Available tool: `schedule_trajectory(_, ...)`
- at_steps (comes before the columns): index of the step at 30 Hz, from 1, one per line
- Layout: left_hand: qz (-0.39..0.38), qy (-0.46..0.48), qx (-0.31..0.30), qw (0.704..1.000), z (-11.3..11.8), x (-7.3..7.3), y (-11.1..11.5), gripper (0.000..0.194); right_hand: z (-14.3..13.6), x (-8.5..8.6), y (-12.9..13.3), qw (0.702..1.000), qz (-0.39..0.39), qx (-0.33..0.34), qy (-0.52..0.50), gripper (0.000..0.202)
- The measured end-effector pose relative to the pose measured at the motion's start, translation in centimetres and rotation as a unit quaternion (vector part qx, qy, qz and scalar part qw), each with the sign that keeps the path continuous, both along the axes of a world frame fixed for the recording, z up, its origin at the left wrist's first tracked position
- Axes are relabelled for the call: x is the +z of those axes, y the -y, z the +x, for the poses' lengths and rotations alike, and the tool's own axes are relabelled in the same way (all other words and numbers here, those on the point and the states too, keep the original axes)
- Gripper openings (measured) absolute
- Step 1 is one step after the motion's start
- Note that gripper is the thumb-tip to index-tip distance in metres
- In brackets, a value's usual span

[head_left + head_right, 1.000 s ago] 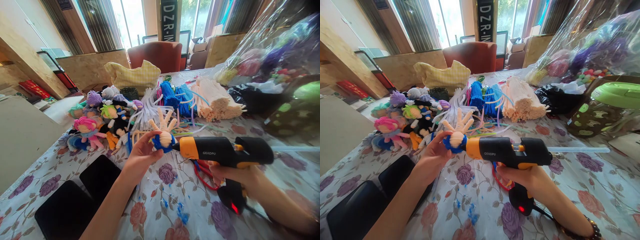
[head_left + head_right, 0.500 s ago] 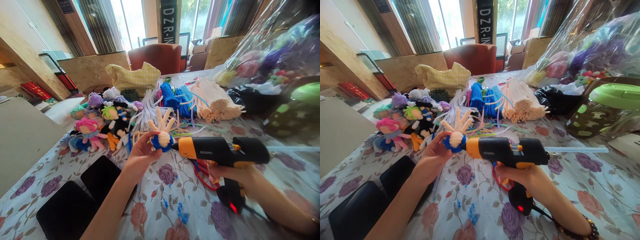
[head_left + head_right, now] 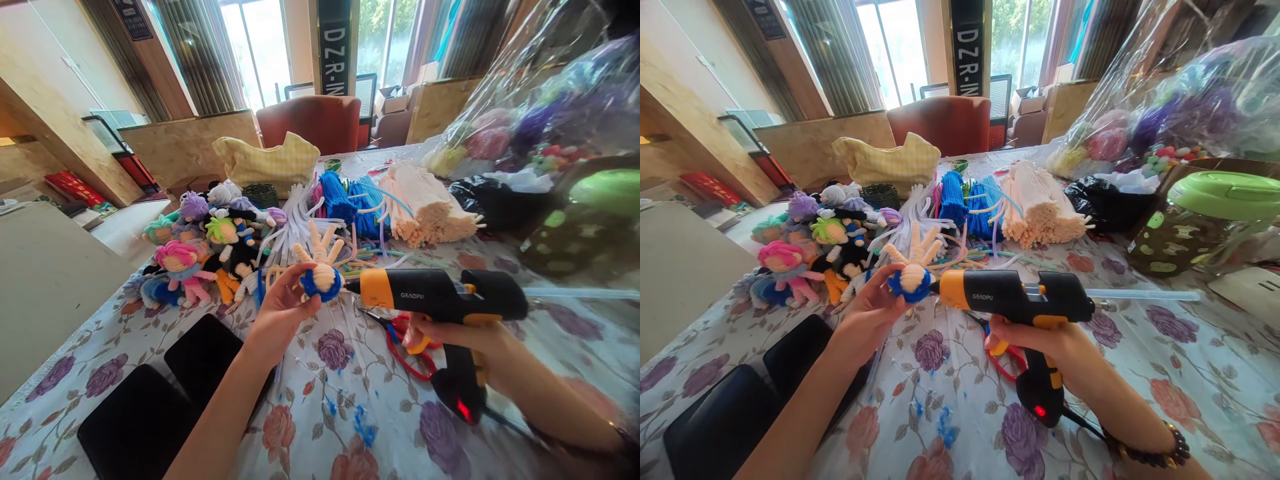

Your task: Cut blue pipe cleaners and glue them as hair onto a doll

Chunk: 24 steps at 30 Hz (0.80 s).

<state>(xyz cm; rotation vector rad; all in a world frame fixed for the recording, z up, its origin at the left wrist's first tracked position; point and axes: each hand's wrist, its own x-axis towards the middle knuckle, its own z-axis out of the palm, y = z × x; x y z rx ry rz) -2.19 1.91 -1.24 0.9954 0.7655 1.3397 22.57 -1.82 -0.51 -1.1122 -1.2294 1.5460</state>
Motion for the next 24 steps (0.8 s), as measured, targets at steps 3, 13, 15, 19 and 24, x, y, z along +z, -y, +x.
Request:
schedule_trajectory(3, 0.004, -0.005, 0.004, 1.000, 0.03, 0.04, -0.01, 0.038, -0.12, -0.13, -0.01, 1.000, 0.001, -0.017, -0.011, 0.017)
schedule_trajectory(13, 0.032, -0.050, -0.026, 0.998, 0.23, -0.35, -0.05, 0.038, 0.03, 0.06, 0.37, 0.999, 0.000, 0.017, 0.043, 0.020)
schedule_trajectory(15, 0.033, -0.053, -0.022, 0.998, 0.26, -0.40, -0.04, 0.038, -0.05, -0.04, 0.30, 1.000, -0.002, -0.006, 0.029, 0.021)
schedule_trajectory(19, 0.024, -0.035, 0.003, 0.999, 0.28, -0.31, -0.02, 0.038, -0.17, -0.17, 0.09, 0.999, -0.025, -0.028, 0.010, 0.021)
schedule_trajectory(24, 0.017, -0.014, 0.022, 1.000, 0.27, -0.07, -0.01, 0.038, 0.29, 0.01, -0.04, 0.997, 0.007, -0.068, 0.041, 0.022)
